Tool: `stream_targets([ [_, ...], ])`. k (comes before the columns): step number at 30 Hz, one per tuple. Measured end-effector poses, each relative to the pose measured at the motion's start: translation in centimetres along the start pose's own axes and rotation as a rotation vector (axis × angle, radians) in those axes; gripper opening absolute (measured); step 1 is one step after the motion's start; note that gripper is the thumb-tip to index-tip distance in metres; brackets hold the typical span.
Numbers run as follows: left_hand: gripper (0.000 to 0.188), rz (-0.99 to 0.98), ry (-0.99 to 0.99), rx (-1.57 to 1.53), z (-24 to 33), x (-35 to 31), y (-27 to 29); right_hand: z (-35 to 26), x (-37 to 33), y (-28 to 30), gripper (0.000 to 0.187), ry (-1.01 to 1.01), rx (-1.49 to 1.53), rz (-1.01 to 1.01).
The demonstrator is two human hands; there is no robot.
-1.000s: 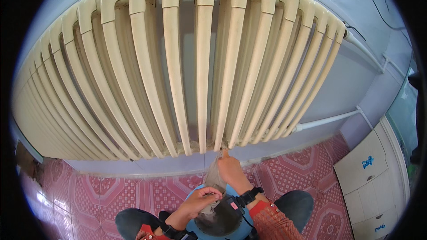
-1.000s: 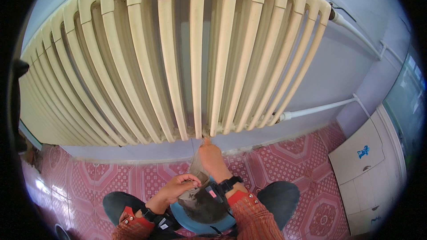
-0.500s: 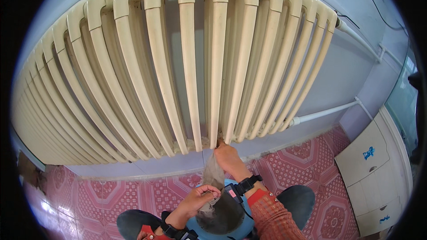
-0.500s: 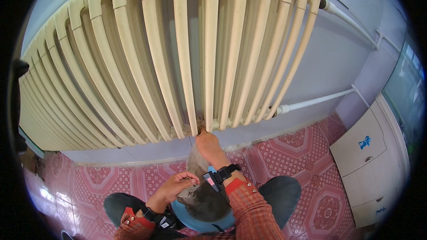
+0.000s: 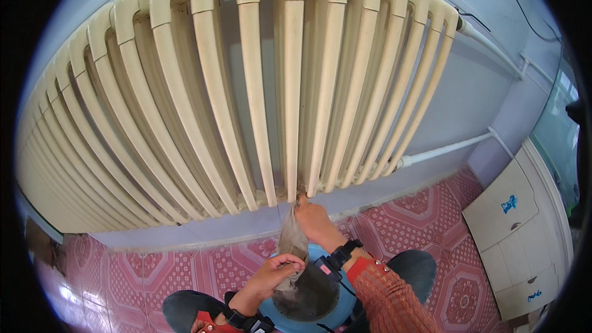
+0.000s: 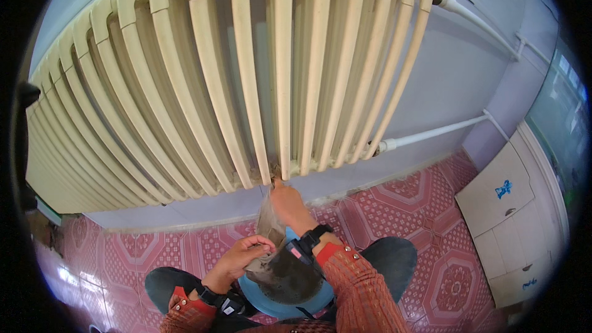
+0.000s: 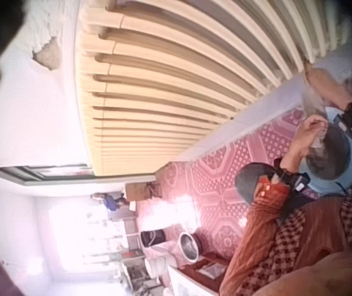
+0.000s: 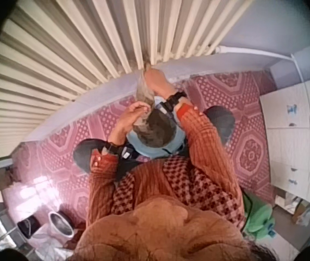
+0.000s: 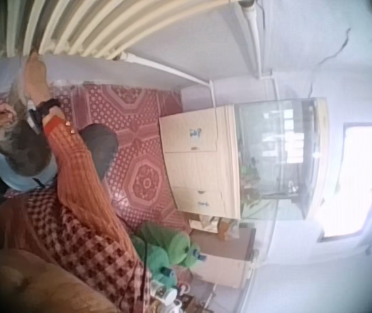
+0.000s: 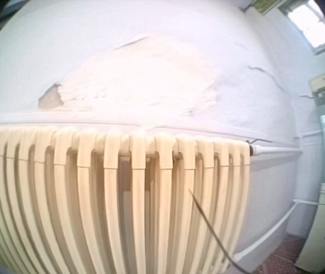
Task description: The person sits on the floor and wipes a wall-mounted radiator with a cloth. They repeatedly dip the cloth into a blue basin of water, wring it out, and wipe the radiator's vertical fins and horizontal bars. The person occasionally points at specific sections of the radiator while continuing to clean.
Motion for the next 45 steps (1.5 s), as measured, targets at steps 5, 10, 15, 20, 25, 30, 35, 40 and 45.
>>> stream_targets([
  [5,0.016,0.002,0.015,-0.001,0.0,0.3,0.0,-0.7,-2.6,0.7,0.011,-0.004,0.146,0.039],
  [10,0.015,0.024,0.055,-0.021,-0.5,0.4,0.1,-0.1,-0.4,0.2,0.021,-0.034,0.15,-0.011],
  [15,0.014,0.029,-0.001,0.005,-0.3,0.4,0.4,0.1,1.2,0.1,0.032,-0.075,0.239,0.165],
  [20,0.014,0.04,-0.005,-0.03,0.0,0.6,0.5,-1.0,-1.8,0.2,0.03,-0.192,0.335,0.041],
  [25,0.015,0.023,0.005,-0.043,0.0,0.5,0.2,-1.5,-1.6,-0.7,0.025,-0.299,0.263,-0.015],
  [30,0.014,0.013,-0.018,-0.016,0.0,0.6,0.3,-0.4,0.6,-0.8,0.017,-0.162,0.132,0.085],
  [35,0.014,0.017,-0.001,-0.029,0.2,0.4,0.2,-0.8,-0.9,0.5,0.017,-0.145,0.141,0.014],
  [40,0.014,0.018,-0.022,-0.035,0.3,0.1,0.1,-1.0,-1.3,1.3,0.016,-0.198,0.171,-0.013],
  [45,0.014,0.035,-0.015,-0.032,0.1,0.0,0.6,0.9,0.1,0.7,0.019,-0.155,0.439,-0.017],
])
Point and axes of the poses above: each hand's wrist, its own x-axis towards the middle knuckle, its own y-axis out of the back of the hand, z = x × y, the point moved 3 cm from there along x, towards the middle knuckle
